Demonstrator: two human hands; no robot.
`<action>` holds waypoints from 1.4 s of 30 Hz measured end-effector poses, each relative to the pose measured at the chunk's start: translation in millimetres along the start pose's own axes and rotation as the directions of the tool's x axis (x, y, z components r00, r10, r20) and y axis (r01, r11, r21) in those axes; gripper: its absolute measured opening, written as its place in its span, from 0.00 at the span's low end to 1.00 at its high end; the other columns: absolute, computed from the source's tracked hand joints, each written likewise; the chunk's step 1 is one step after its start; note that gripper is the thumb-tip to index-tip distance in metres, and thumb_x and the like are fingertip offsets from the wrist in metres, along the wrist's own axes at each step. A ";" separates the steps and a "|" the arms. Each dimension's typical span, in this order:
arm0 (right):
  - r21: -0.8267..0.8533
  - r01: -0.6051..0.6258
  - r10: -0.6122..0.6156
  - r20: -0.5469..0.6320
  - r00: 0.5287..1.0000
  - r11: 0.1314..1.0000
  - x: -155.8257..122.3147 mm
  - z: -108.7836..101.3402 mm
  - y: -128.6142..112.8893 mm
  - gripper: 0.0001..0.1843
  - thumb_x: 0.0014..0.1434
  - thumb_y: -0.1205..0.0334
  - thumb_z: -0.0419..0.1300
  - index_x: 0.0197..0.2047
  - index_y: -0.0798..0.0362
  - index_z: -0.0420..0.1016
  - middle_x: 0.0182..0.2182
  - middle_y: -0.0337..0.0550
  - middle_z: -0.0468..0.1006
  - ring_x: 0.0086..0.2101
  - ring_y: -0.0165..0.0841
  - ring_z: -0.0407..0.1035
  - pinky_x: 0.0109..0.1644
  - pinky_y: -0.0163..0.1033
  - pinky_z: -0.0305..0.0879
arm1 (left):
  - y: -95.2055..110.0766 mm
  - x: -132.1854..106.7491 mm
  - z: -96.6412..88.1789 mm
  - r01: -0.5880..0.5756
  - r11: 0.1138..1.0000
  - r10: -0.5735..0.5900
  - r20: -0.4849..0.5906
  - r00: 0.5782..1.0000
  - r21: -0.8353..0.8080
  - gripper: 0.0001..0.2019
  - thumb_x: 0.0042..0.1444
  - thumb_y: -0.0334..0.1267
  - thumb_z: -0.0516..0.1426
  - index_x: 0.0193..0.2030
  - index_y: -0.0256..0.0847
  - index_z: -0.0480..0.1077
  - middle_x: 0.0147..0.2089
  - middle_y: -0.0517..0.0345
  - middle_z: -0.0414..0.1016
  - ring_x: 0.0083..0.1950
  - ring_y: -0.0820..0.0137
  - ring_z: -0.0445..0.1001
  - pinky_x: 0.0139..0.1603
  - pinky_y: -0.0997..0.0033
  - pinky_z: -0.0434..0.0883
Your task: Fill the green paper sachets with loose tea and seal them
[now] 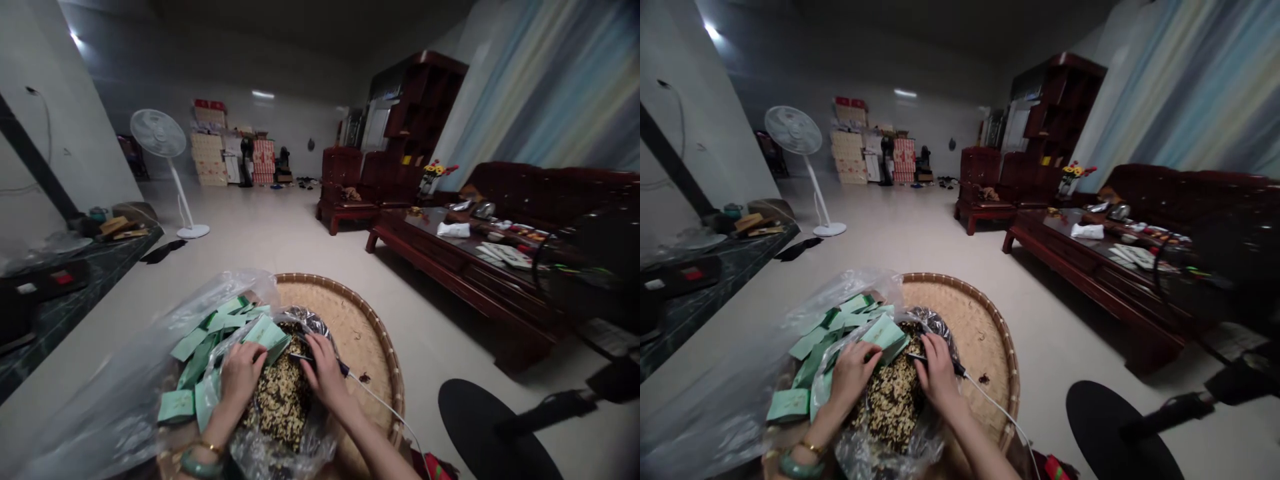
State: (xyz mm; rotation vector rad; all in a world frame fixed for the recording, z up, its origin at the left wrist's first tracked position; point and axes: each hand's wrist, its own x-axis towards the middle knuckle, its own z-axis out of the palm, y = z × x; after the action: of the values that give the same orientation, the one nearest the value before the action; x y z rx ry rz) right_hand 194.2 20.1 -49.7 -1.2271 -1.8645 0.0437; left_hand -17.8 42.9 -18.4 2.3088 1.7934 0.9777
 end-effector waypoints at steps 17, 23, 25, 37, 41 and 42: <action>0.205 0.105 -0.044 -0.284 0.958 0.973 28.8 12.1 -27.7 0.17 0.62 0.69 0.55 0.54 0.50 0.71 0.46 0.52 0.76 0.47 0.38 0.71 0.50 0.45 0.71 | 35.9 -4.4 -5.4 0.320 0.698 -0.256 0.194 0.947 -0.640 0.13 0.43 0.48 0.60 0.23 0.38 0.76 0.24 0.55 0.79 0.28 0.63 0.76 0.31 0.70 0.73; 0.213 -0.018 0.075 -0.263 0.962 0.977 30.0 1.3 -31.7 0.16 0.59 0.69 0.57 0.51 0.51 0.73 0.38 0.47 0.75 0.39 0.36 0.70 0.43 0.41 0.71 | 34.4 -8.2 -3.1 0.296 0.755 -0.243 0.170 0.955 -0.585 0.12 0.46 0.47 0.59 0.25 0.40 0.76 0.26 0.56 0.80 0.28 0.64 0.76 0.31 0.70 0.72; 0.162 0.010 0.038 -0.291 0.956 0.987 29.9 -2.9 -32.4 0.15 0.60 0.69 0.57 0.50 0.50 0.75 0.35 0.46 0.74 0.38 0.35 0.69 0.42 0.42 0.70 | 34.3 -8.5 -2.7 0.292 0.759 -0.241 0.166 0.956 -0.581 0.12 0.46 0.47 0.59 0.25 0.40 0.76 0.26 0.56 0.80 0.28 0.64 0.76 0.31 0.70 0.72; 0.193 0.094 -0.017 -0.366 0.930 0.977 25.9 -7.0 -31.6 0.15 0.61 0.71 0.56 0.49 0.49 0.76 0.36 0.46 0.79 0.38 0.35 0.72 0.42 0.42 0.71 | 42.9 -11.8 -6.3 0.335 0.707 -0.275 0.195 0.942 -0.623 0.11 0.45 0.45 0.60 0.25 0.39 0.76 0.26 0.55 0.80 0.29 0.65 0.76 0.32 0.70 0.73; 0.255 0.067 0.030 -0.358 0.933 0.965 24.2 -6.6 -33.5 0.13 0.60 0.71 0.57 0.47 0.50 0.77 0.36 0.46 0.79 0.37 0.35 0.72 0.42 0.41 0.71 | 44.3 -13.8 -6.9 0.351 0.682 -0.283 0.212 0.936 -0.642 0.12 0.45 0.46 0.60 0.25 0.38 0.76 0.26 0.55 0.79 0.29 0.64 0.76 0.32 0.69 0.73; 0.262 0.059 0.039 -0.354 0.934 0.963 23.4 -6.5 -33.6 0.13 0.60 0.70 0.57 0.46 0.50 0.77 0.35 0.47 0.79 0.37 0.35 0.73 0.42 0.41 0.72 | 44.4 -14.1 -6.8 0.352 0.679 -0.284 0.212 0.935 -0.645 0.12 0.45 0.46 0.60 0.25 0.38 0.76 0.26 0.55 0.80 0.29 0.64 0.76 0.32 0.69 0.73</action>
State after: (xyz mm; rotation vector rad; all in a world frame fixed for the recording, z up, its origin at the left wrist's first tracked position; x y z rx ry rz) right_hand 171.3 18.0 -15.2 -0.9635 -1.4920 0.0618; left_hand 14.8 13.9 -0.9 1.5018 1.3953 1.1740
